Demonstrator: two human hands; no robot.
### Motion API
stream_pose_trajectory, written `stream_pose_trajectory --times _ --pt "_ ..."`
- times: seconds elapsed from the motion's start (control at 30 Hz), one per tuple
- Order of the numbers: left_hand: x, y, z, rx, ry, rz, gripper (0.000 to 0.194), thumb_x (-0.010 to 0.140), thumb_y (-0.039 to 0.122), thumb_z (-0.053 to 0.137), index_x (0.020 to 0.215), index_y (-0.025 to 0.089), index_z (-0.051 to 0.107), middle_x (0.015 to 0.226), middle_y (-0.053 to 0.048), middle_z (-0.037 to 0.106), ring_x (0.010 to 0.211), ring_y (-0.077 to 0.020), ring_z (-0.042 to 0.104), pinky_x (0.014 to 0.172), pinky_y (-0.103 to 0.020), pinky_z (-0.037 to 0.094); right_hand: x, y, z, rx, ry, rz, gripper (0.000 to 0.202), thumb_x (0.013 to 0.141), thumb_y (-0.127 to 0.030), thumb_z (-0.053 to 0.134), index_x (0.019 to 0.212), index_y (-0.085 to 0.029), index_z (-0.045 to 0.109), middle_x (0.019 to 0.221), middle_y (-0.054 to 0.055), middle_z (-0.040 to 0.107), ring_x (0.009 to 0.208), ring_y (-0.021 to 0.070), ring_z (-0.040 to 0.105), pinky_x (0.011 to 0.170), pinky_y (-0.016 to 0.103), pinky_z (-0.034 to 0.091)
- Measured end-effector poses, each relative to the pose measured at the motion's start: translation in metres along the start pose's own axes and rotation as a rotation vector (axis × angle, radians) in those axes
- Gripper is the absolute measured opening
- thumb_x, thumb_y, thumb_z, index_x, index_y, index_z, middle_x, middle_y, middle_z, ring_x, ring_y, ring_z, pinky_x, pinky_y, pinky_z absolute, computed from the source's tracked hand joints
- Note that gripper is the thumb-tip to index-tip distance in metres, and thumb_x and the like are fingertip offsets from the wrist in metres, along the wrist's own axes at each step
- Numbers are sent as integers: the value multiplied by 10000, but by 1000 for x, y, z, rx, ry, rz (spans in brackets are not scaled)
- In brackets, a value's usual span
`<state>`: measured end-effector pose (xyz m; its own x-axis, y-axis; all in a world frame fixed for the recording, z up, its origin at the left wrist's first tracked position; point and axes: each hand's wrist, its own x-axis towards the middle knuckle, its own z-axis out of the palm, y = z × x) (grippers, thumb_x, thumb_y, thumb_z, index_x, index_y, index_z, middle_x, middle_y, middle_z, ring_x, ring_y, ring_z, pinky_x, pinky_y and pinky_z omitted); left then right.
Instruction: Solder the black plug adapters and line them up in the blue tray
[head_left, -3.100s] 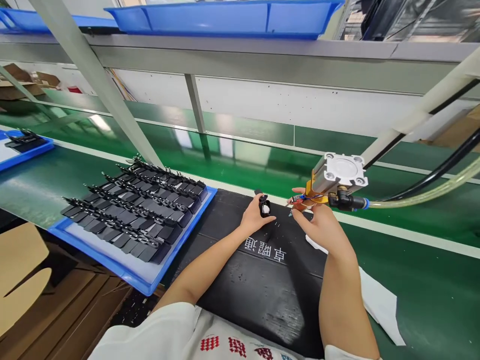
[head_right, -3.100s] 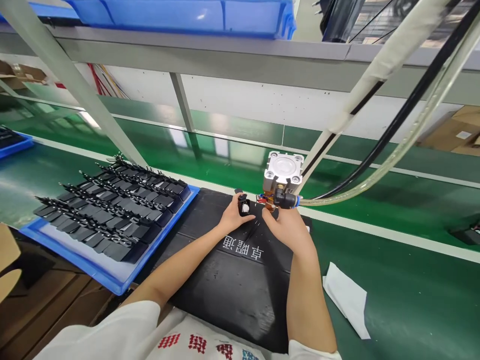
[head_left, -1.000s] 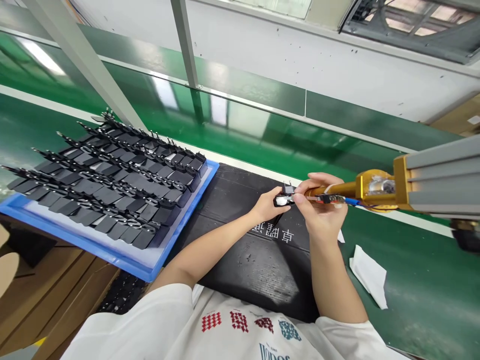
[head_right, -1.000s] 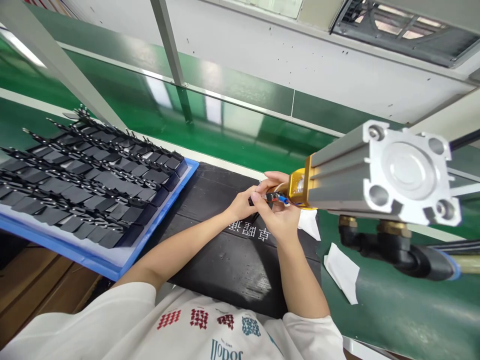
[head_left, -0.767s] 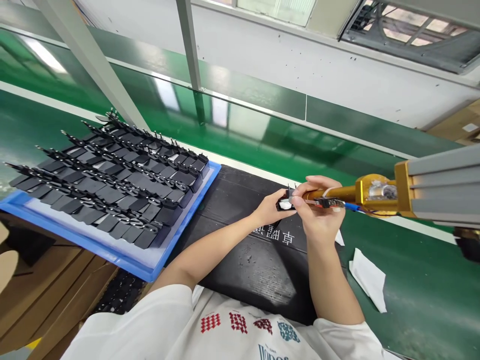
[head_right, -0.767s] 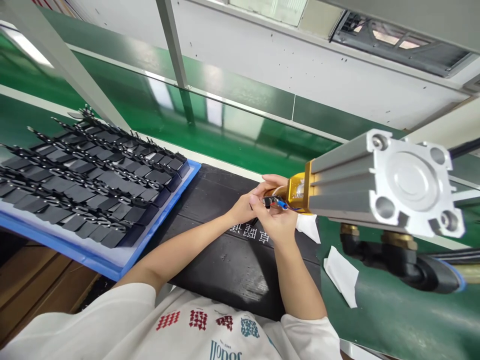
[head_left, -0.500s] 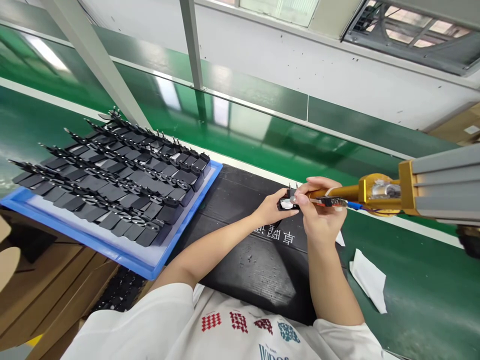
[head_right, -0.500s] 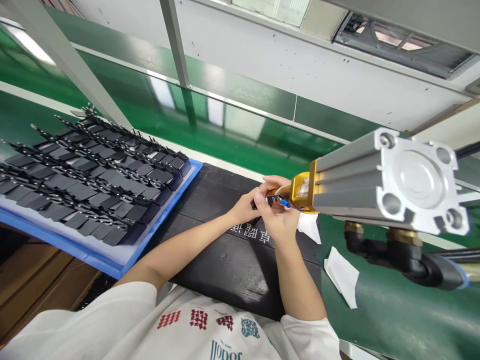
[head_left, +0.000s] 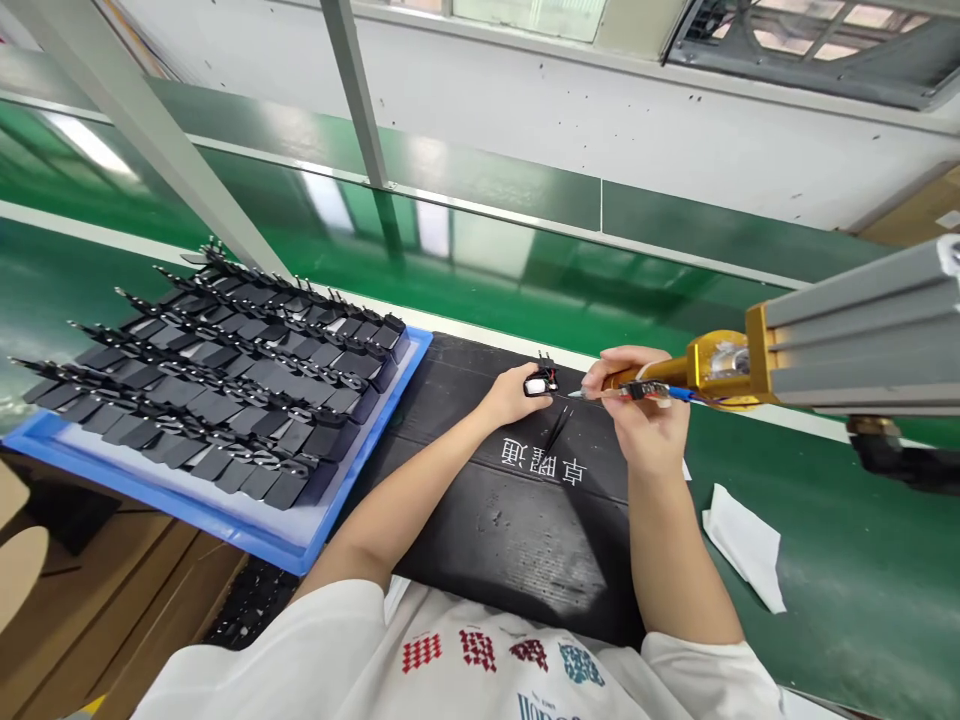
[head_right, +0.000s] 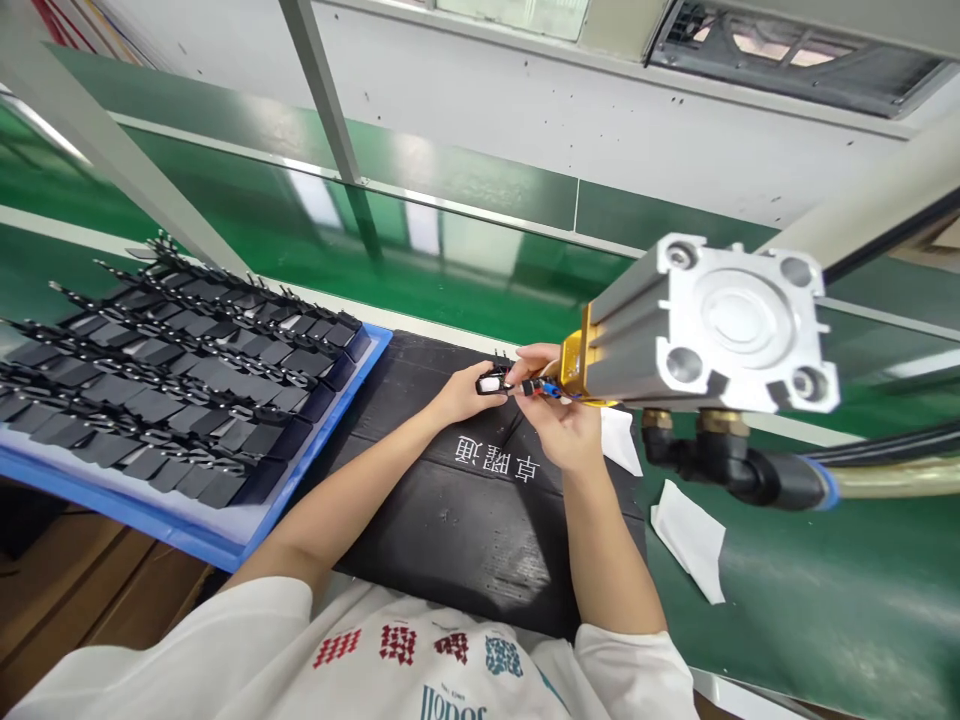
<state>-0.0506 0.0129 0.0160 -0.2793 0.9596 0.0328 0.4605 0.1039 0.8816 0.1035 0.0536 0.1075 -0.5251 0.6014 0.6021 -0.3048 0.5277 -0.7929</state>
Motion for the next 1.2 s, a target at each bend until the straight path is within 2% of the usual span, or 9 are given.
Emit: stream_pose_trajectory --times 0.17,0.27,0.4,0.5,0.6,0.8,0.87,0.97,1.2 --pt "0 -5 -13 -26 -171 2 340 680 393 780 923 200 640 860 4 711 813 -204 674 759 -313 545 3 2 -14 -56 7 49 248 835 -377 710 1042 -263 637 811 1 662 724 168 644 596 298 530" --pt "1 -6 -9 -141 -160 21 336 762 449 710 969 194 640 963 -31 730 911 -211 684 854 -342 540 3 4 -19 -60 33 69 233 829 -352 718 1033 -264 648 826 -4 657 739 159 645 624 293 545" --pt "3 -5 -1 -252 -90 84 266 769 311 700 995 198 616 1048 -35 734 989 -180 684 942 -335 522 3 7 -23 -71 33 56 218 841 -312 702 1049 -272 647 843 -6 655 757 159 641 676 312 553" --pt "3 -3 0 -150 -70 122 294 764 209 655 1052 204 598 1000 -19 735 948 -167 682 919 -319 525 4 8 -25 -70 10 69 216 843 -336 702 1038 -275 632 837 -8 660 753 169 646 704 341 565" --pt "2 0 -3 -6 -75 215 484 755 132 576 1231 215 554 988 -17 734 989 -184 658 959 -334 500 5 8 -24 -85 22 100 254 826 -385 708 1033 -265 620 807 -3 654 759 191 657 714 373 577" --pt "-7 13 -12 263 -128 320 732 764 129 493 1483 201 374 1092 -64 700 1069 -260 587 1013 -440 444 5 6 -24 -100 28 121 227 791 -386 724 960 -253 652 784 8 672 729 195 661 672 358 570" --pt "-12 19 -13 330 -162 306 699 827 161 462 1513 189 333 1132 -81 683 1104 -271 567 992 -454 451 6 7 -24 -91 27 120 204 784 -369 727 930 -240 664 779 12 677 725 189 664 665 338 568" --pt "-18 25 -12 379 -191 308 540 929 226 430 1464 156 411 1101 -102 689 1114 -263 569 976 -436 470 6 8 -25 -81 26 126 196 779 -373 728 902 -231 672 764 14 678 719 184 665 679 332 568" --pt "-27 23 -2 342 -32 196 255 891 306 633 1127 210 621 1032 -52 704 954 -211 663 874 -337 529 6 6 -23 -102 6 88 172 837 -366 661 917 -214 663 804 34 690 730 175 670 677 306 560"
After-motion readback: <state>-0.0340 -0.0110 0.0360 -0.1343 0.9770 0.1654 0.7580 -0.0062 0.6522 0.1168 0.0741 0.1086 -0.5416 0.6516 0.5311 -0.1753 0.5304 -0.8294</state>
